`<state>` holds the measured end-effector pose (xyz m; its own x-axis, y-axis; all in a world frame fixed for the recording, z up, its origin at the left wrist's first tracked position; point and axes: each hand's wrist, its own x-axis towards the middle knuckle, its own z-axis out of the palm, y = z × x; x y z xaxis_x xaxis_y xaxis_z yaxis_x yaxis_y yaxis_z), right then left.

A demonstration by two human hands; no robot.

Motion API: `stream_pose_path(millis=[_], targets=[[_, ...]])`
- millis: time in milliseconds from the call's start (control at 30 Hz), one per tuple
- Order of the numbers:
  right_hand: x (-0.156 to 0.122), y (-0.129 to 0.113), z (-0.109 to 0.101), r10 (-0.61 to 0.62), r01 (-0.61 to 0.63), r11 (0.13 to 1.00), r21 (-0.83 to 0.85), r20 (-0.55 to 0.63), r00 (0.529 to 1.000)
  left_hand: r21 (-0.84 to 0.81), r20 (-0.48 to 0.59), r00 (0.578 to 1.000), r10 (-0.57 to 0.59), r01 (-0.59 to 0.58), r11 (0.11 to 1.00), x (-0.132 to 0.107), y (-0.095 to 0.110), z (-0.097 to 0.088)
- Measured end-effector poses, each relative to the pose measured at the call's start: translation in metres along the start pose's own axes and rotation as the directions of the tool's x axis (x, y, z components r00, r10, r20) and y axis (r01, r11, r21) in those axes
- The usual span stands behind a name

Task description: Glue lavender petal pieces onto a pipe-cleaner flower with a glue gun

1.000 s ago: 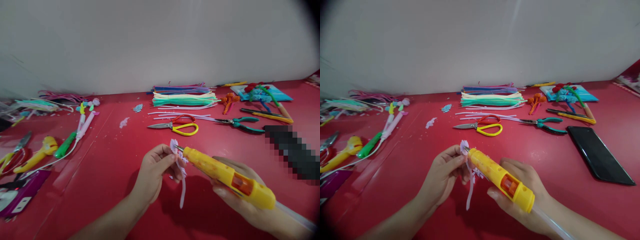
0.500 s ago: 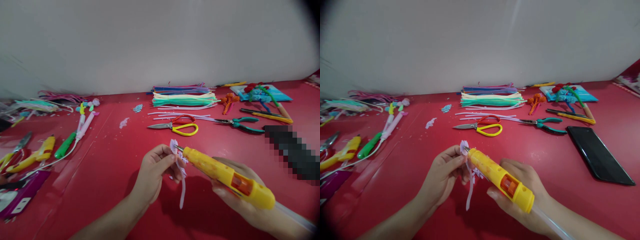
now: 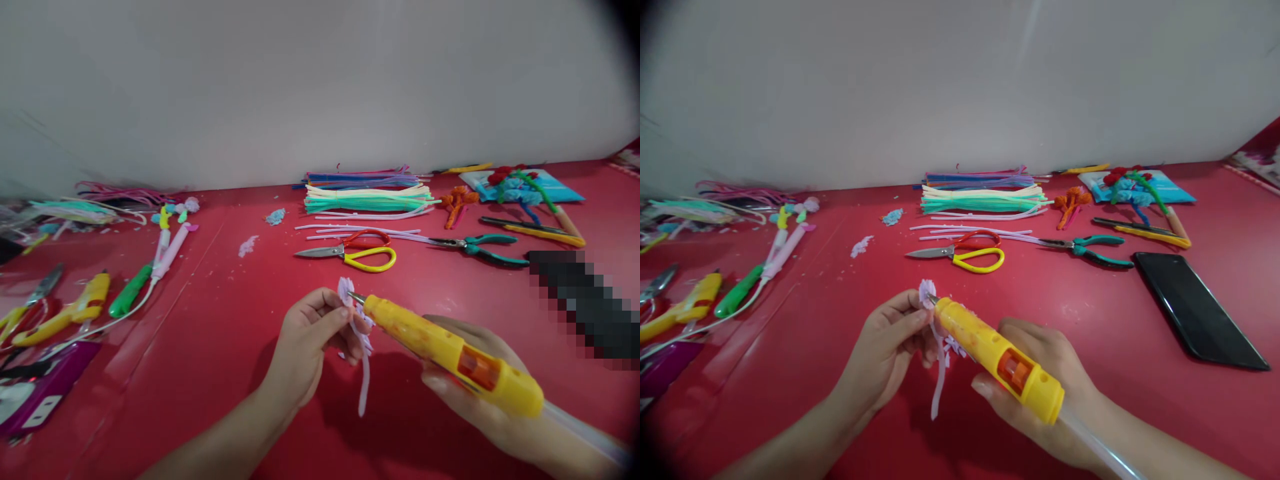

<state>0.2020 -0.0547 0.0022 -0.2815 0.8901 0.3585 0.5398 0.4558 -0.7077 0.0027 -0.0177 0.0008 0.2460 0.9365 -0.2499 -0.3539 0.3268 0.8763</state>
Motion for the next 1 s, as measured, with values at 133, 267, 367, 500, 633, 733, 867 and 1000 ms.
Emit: stream_pose_path(millis=[133,267,367,500,633,733,867,1000], targets=[[0.000,-0.001,0.000,-0.024,0.024,1.000,0.011,-0.004,1.000,0.033,-0.013,1.000,0.015,-0.015,0.999,0.001,0.000,0.000],[0.005,0.001,-0.003,-0.080,0.087,0.993,-0.077,0.091,0.993,0.106,-0.025,0.996,0.085,-0.082,0.991,0.004,0.003,-0.003],[0.012,0.007,-0.006,-0.056,0.091,0.969,-0.230,0.153,0.987,0.151,-0.059,0.988,0.144,-0.133,0.979,0.009,0.008,-0.009],[0.017,0.024,-0.006,0.073,0.056,0.861,-0.505,0.231,0.970,0.178,-0.099,0.980,0.173,-0.154,0.972,0.015,0.011,-0.016],[0.013,0.047,-0.009,0.173,0.060,0.779,-0.624,0.306,0.936,0.184,-0.080,0.986,0.143,-0.127,0.975,0.018,0.009,-0.018],[0.014,0.052,-0.018,0.146,0.117,0.780,-0.615,0.362,0.921,0.179,-0.076,0.988,0.132,-0.117,0.977,0.018,0.008,-0.018],[0.033,0.033,-0.021,0.100,0.146,0.798,-0.585,0.368,0.925,0.173,-0.075,0.989,0.129,-0.114,0.978,0.019,0.007,-0.019],[0.057,0.009,0.008,-0.040,0.333,0.807,-0.488,0.518,0.855,0.146,-0.108,0.985,0.134,-0.118,0.982,0.022,0.005,-0.021]])
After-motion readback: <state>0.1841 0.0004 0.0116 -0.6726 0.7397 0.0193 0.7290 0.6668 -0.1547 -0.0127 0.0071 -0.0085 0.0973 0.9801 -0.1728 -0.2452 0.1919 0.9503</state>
